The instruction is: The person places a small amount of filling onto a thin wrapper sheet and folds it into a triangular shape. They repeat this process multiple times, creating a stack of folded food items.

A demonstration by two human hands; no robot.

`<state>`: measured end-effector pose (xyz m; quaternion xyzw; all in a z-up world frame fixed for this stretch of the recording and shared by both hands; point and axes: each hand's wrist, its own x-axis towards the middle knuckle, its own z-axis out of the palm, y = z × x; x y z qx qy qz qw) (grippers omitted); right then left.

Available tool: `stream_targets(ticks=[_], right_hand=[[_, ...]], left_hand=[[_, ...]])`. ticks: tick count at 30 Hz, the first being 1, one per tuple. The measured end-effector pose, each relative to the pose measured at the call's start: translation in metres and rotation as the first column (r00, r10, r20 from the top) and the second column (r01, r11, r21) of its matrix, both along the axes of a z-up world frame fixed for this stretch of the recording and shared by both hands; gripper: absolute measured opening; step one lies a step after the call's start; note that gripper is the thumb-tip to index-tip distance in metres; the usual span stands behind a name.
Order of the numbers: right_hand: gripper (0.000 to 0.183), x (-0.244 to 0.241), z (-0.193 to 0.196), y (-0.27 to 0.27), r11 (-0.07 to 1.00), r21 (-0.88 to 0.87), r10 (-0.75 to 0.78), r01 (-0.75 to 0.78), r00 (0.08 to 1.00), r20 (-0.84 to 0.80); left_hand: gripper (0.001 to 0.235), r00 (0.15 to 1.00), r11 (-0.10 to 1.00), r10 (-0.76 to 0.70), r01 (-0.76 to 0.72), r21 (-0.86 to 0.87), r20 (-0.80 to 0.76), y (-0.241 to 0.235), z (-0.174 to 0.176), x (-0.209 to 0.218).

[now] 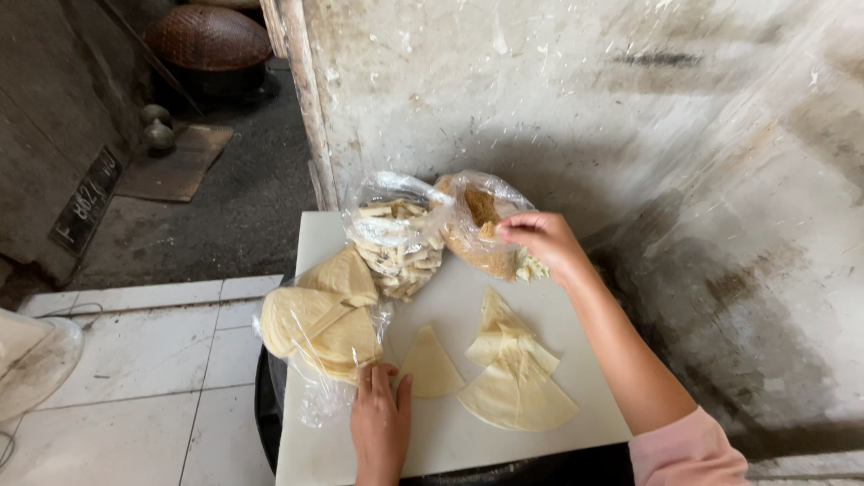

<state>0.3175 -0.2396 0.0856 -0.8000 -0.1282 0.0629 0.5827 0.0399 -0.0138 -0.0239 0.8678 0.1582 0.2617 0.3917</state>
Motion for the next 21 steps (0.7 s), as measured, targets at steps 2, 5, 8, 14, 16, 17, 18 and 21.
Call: stream_targets(ticks=[2, 5, 8, 14, 16, 17, 18, 21], right_hand=[[0.018, -0.030, -0.012, 0.002, 1.000, -0.026, 0.012, -0.014, 0.997, -0.076], [0.019, -0.069, -0.037, 0.016, 0.993, -0.018, 0.112, -0.115, 0.987, -0.116], [0.019, -0.100, -0.059, 0.029, 0.975, -0.044, 0.211, -0.218, 0.968, -0.136], [0.018, -0.146, -0.080, 0.049, 0.925, -0.230, 0.293, -0.303, 0.953, -0.074], [0.016, -0.156, -0.078, 0.055, 0.913, -0.308, 0.275, -0.269, 0.961, -0.022], [0.015, -0.163, -0.076, 0.056, 0.904, -0.357, 0.261, -0.235, 0.965, 0.027], [0.014, -0.169, -0.073, 0.056, 0.894, -0.403, 0.248, -0.198, 0.966, 0.077], [0.010, -0.182, -0.061, 0.058, 0.877, -0.454, 0.259, -0.155, 0.950, 0.176]], left_hand=[[0.022, 1.000, 0.999, -0.013, 0.013, 0.048, 0.002, -0.002, 0.003, -0.001], [0.021, 0.999, 0.997, -0.028, 0.026, 0.066, 0.024, -0.004, 0.005, -0.005], [0.020, 0.999, 0.997, -0.025, 0.023, 0.075, 0.029, -0.005, 0.006, -0.006], [0.013, 0.999, 0.999, -0.032, 0.033, 0.039, -0.029, -0.006, 0.012, -0.007], [0.011, 0.998, 0.999, -0.034, 0.036, 0.037, -0.054, -0.005, 0.013, -0.008], [0.010, 0.998, 0.998, -0.043, 0.044, 0.046, -0.036, -0.005, 0.014, -0.008], [0.009, 0.998, 0.997, -0.052, 0.053, 0.055, -0.018, -0.004, 0.015, -0.009], [0.008, 0.996, 0.995, -0.086, 0.086, 0.045, -0.008, -0.003, 0.018, -0.011]])
